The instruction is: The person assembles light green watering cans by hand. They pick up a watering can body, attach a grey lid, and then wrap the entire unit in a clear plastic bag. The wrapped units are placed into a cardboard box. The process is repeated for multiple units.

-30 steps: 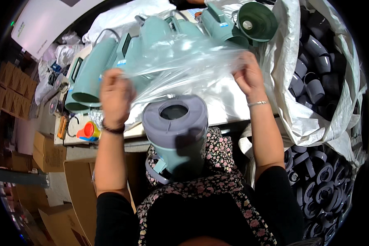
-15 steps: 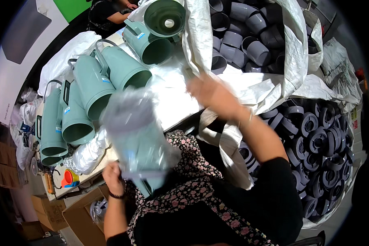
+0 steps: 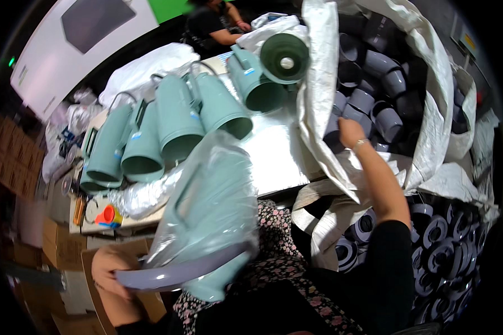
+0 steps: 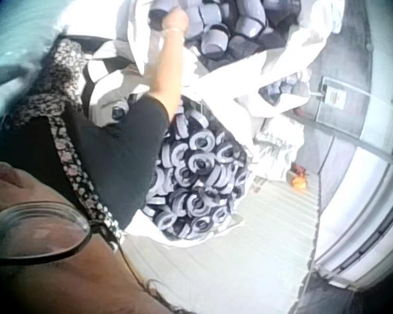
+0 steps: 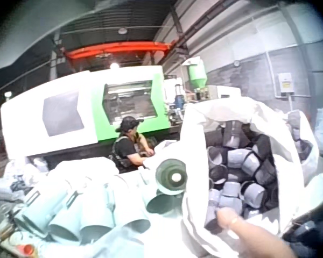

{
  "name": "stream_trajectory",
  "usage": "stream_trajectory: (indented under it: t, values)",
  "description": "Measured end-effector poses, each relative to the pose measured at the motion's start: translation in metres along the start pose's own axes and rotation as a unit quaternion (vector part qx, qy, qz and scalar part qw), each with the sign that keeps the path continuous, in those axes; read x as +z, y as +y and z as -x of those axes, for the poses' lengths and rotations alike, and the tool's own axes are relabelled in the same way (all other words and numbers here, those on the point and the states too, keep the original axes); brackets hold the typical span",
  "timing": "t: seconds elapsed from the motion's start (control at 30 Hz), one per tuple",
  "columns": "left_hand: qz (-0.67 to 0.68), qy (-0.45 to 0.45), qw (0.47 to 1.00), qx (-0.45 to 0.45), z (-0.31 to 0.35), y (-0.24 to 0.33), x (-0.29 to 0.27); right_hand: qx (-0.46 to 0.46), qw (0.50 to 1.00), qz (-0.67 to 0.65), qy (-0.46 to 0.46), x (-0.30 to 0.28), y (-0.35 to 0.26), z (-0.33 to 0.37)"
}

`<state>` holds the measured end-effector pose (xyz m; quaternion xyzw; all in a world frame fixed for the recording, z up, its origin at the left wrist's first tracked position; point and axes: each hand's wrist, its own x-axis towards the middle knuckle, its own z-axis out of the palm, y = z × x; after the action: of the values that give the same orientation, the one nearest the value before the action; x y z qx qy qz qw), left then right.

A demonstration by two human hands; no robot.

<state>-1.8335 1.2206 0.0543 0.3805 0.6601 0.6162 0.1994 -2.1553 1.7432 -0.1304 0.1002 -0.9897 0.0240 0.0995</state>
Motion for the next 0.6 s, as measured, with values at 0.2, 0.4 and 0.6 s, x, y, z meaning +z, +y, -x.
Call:
stream_trajectory:
  t: [0.2, 0.4, 0.6]
  values:
    - [-0.076, 0.482, 0.871, -0.048, -0.043, -0.001, 0.020, 0.030, 0.973, -0.209, 0.097, -0.104, 0.031, 0.074]
    - [0.168, 0.510, 0.844, 0.003, -0.084, 0.014, 0.006, -0.038, 0.880, -0.044, 0.471, -0.205, -0.062, 0.088]
    - [0.159, 0.485, 0.860, 0.025, -0.099, 0.004, -0.002, 0.045, 0.762, -0.491, 0.419, -0.205, -0.013, 0.110]
